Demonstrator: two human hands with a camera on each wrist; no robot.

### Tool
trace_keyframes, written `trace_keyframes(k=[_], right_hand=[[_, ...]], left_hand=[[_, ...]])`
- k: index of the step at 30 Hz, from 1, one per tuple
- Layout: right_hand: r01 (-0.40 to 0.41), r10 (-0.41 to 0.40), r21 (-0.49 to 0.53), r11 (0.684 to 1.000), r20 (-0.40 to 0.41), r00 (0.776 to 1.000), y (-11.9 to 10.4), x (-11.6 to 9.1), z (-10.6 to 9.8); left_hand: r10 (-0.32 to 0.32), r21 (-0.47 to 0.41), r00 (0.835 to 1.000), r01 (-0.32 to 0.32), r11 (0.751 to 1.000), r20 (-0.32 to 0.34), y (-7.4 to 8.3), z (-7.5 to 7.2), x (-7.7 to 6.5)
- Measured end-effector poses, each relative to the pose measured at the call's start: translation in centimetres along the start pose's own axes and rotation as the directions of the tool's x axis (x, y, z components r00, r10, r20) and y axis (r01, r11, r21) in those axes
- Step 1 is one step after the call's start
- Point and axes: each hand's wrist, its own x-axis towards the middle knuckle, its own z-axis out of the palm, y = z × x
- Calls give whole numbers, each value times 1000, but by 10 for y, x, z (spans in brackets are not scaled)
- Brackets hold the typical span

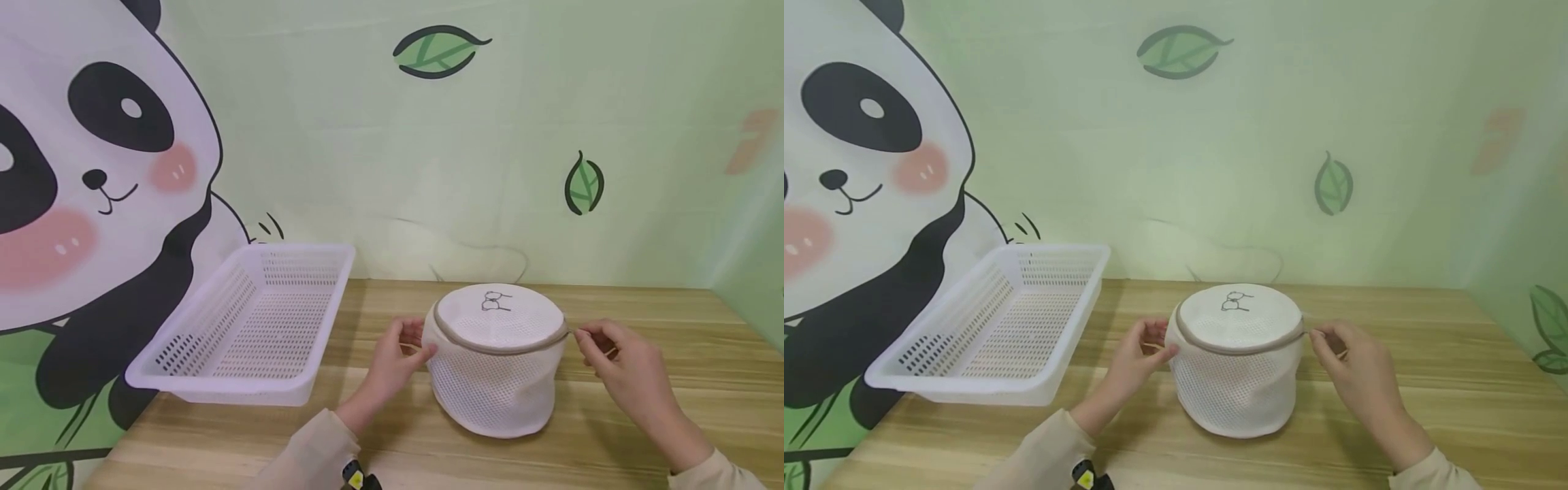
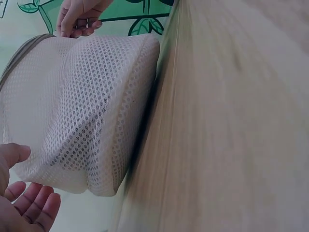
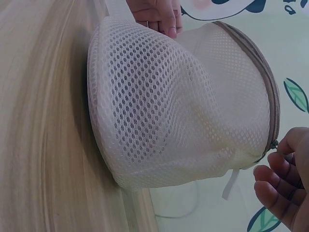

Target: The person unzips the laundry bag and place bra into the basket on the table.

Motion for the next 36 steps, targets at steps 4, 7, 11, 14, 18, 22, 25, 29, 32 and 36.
trace_keyframes(k=[4,7,11,14,18,22,25,29,32,36], right_hand=[[-10,10,8,1000,6,1000,1,1,1],[-16,16,7,1000,10,1000,2,1,1],[-14,15,-7,1000,10,1000,3,2,0],[-12,12,-12,1000,11,1000,5,3,0],[-13,13,-10,1000,24,1000,6,4,0],[-42,43,-17,999,64,997,6,5,-2],[-64,66,-24,998,93,993,8,7,-5],[-65,69,-35,997,112,991,9,9,-8],[-65,73,-71,995,107,992,10,10,-12],[-64,73,-113,992,86,994,9,13,-17]], left_hand=[[14,-3,1000,-15,1000,-19,0,2,0],[27,5,999,-27,1000,-28,1,4,0],[51,12,998,-50,999,-35,2,5,0],[70,18,997,-69,997,-43,3,6,-1],[101,38,993,-99,994,-57,2,7,-2],[125,68,990,-121,990,-61,1,7,-2],[137,86,989,-132,988,-60,3,7,-3],[134,94,989,-128,987,-65,3,8,-4],[143,99,987,-136,986,-67,3,8,-5],[159,100,985,-152,983,-70,2,8,-6]])
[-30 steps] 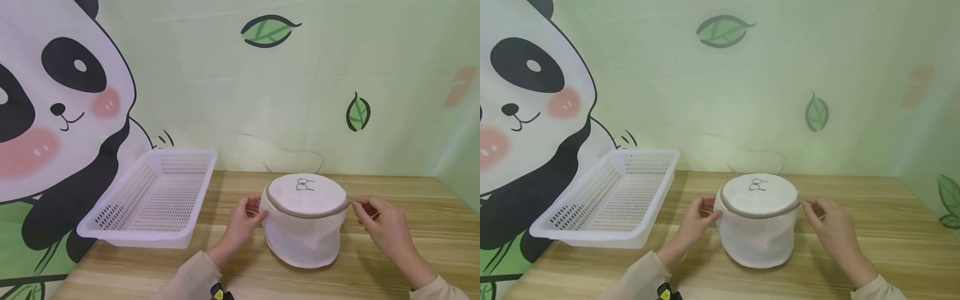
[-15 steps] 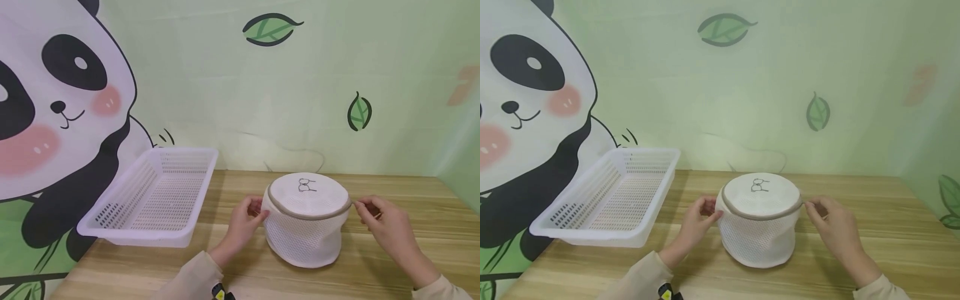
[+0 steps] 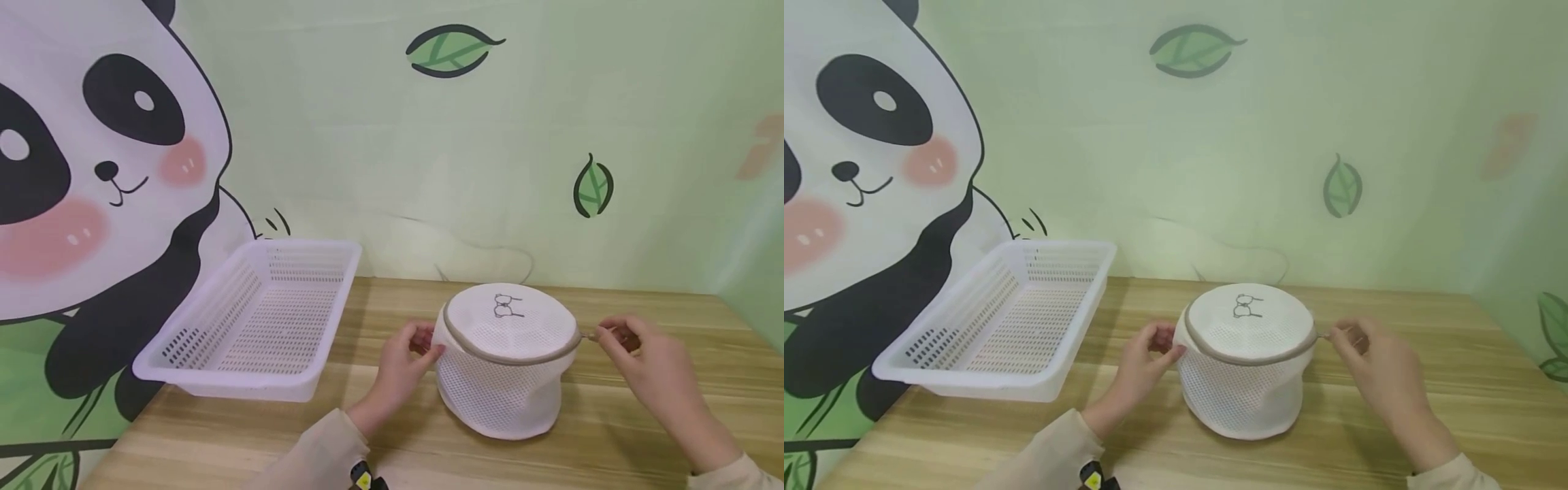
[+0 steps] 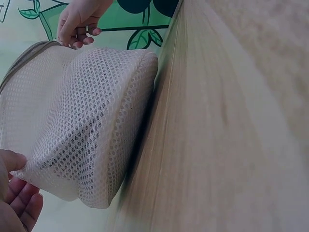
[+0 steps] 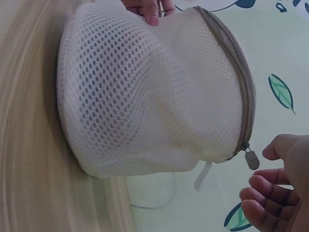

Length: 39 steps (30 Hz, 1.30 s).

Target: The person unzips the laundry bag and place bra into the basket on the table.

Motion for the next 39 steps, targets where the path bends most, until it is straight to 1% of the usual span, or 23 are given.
trace_keyframes(k=[6,11,18,21,26,29,32,36,39], right_hand=[[33,-33,-13,999,-45,998,-5,4,-8],[68,-68,-8,998,-46,997,-15,8,-11],[174,-172,16,985,-79,982,-33,11,-12],[212,-210,19,977,-80,975,-40,12,-11],[268,-267,21,963,-44,963,-51,13,-9],[293,-293,13,956,-7,956,-59,13,-8],[309,-310,32,951,38,950,-65,13,-6],[349,-353,66,935,65,933,-72,10,-3],[403,-407,63,913,62,911,-76,7,1]], left_hand=[[-4,4,1000,4,1000,-1,0,1,0],[-9,-4,1000,9,1000,6,1,0,0],[-17,2,1000,17,1000,10,1,0,0],[-17,9,1000,17,1000,8,0,1,0],[-16,24,1000,15,1000,6,0,1,0],[-18,26,1000,18,1000,9,0,0,1],[-18,24,1000,18,1000,11,1,-1,1],[-9,21,1000,9,1000,9,1,-1,1],[-3,20,1000,3,1000,9,1,-1,1]])
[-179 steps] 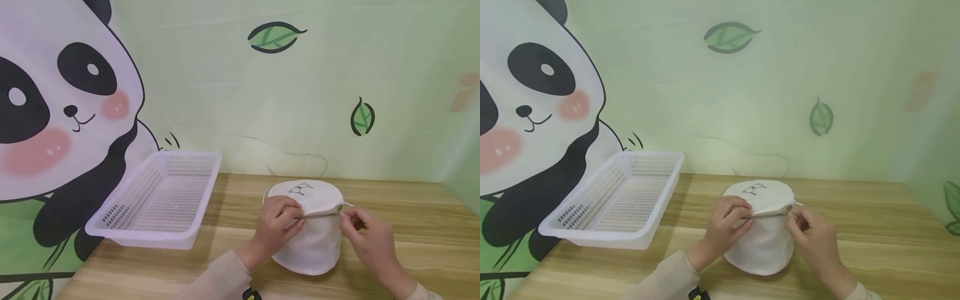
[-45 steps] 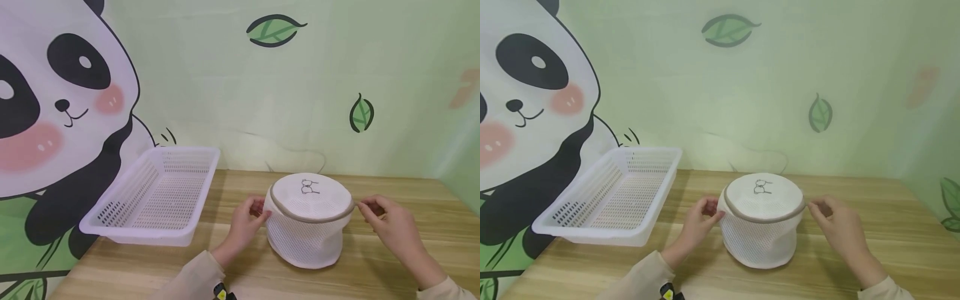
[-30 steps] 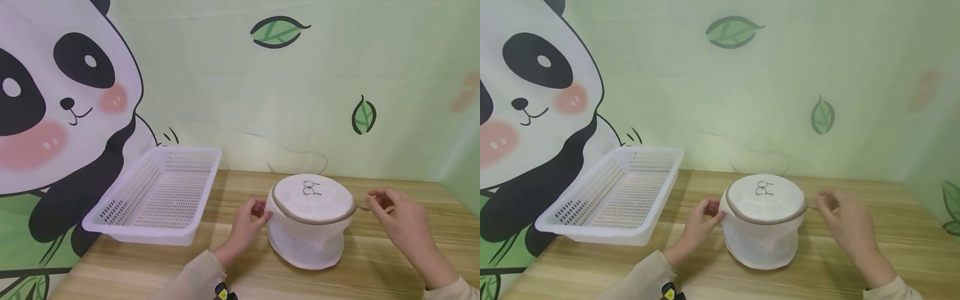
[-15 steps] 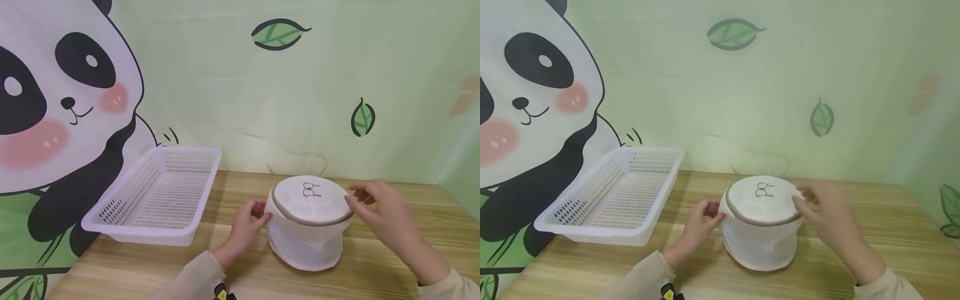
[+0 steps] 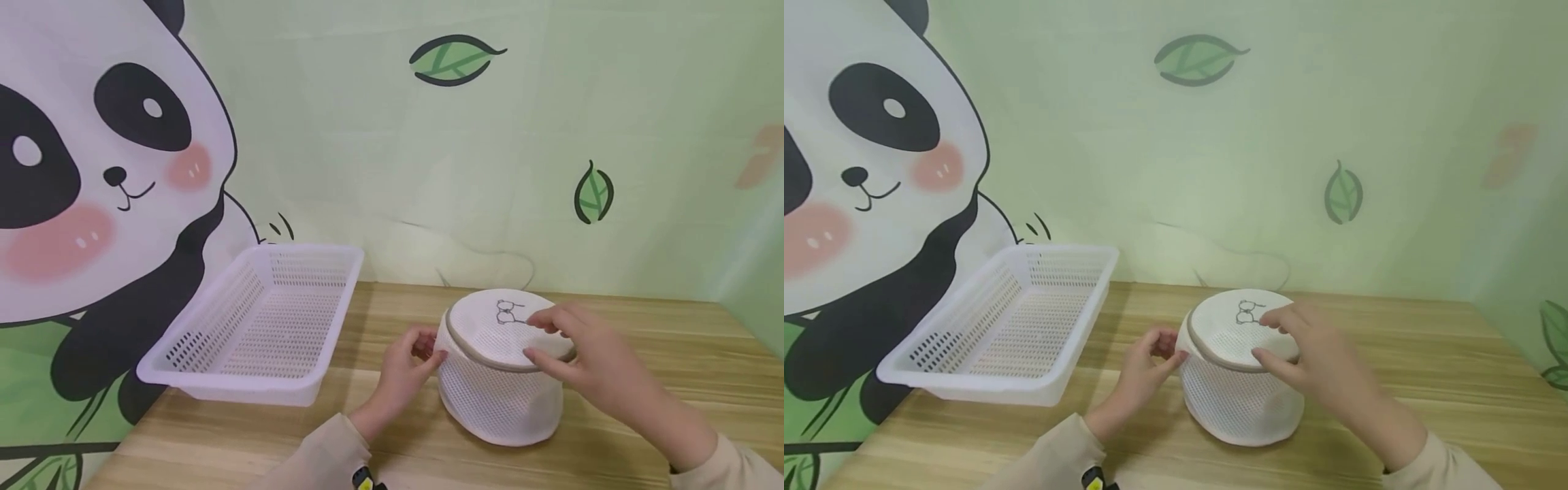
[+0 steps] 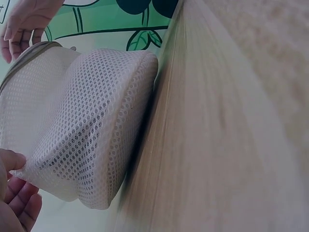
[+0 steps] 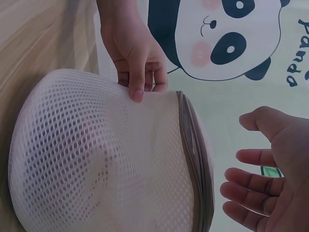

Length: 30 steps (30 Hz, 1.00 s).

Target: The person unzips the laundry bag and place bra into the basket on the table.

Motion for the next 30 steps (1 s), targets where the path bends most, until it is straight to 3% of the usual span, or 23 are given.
trace_keyframes(k=[7,20,30], right_hand=[[121,-120,-68,990,18,993,-6,1,10],[227,-231,-126,966,-15,973,-4,0,22],[254,-266,-185,949,-44,963,-1,-2,29]], left_hand=[[-8,12,1000,8,1000,6,-3,1,-1],[-6,17,1000,6,1000,5,-4,2,-1],[2,22,1000,-2,1000,-3,-3,1,-1]])
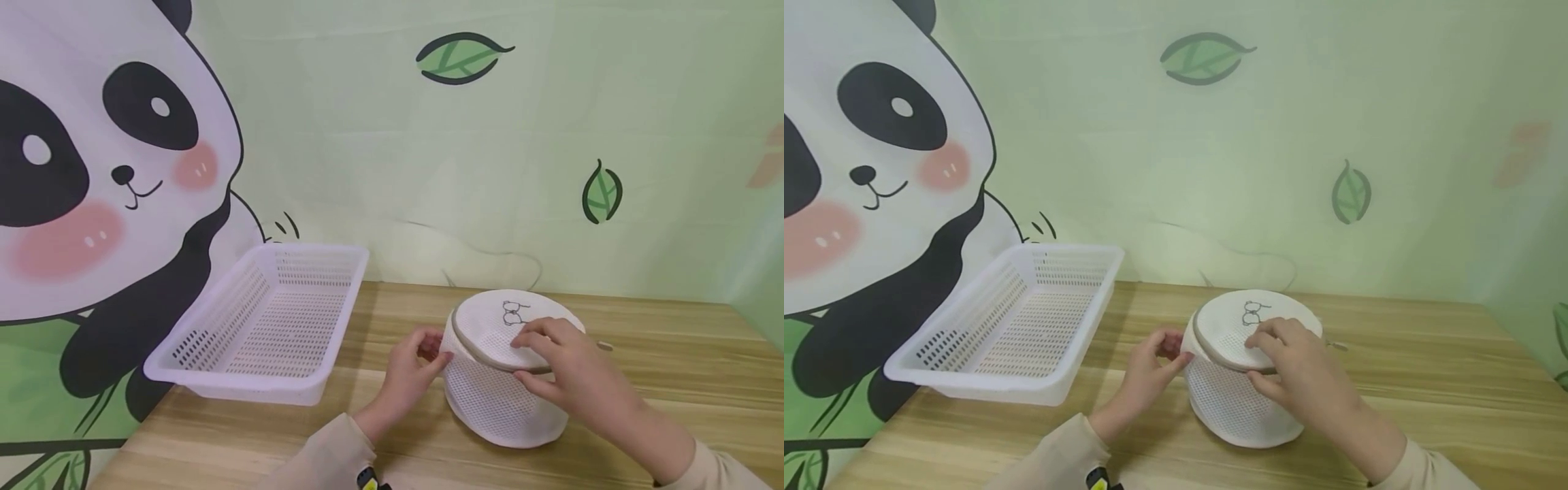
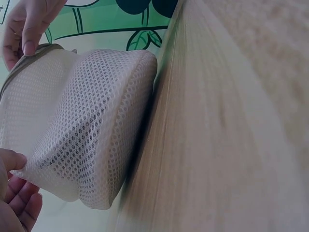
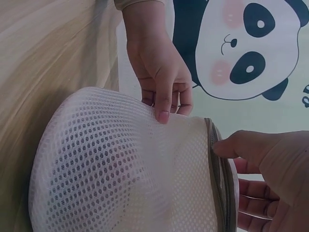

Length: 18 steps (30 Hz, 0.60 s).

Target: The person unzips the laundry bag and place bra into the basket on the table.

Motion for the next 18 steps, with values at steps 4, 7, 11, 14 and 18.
trace_keyframes(k=[4,7,11,14,18], right_hand=[[52,-52,-15,999,-44,998,3,-2,3],[75,-77,-23,997,-65,995,4,-3,5],[81,-83,-32,996,-71,994,5,-4,6],[84,-86,-36,996,-72,994,4,-4,6],[103,-105,-32,994,-82,991,4,-3,5]], left_hand=[[4,-4,1000,-4,1000,1,2,0,0],[1,-4,1000,-1,1000,5,3,-1,0],[-1,3,1000,1,1000,9,3,-1,0],[3,6,1000,-3,1000,8,3,-1,0],[9,6,1000,-9,1000,6,1,-1,-1]])
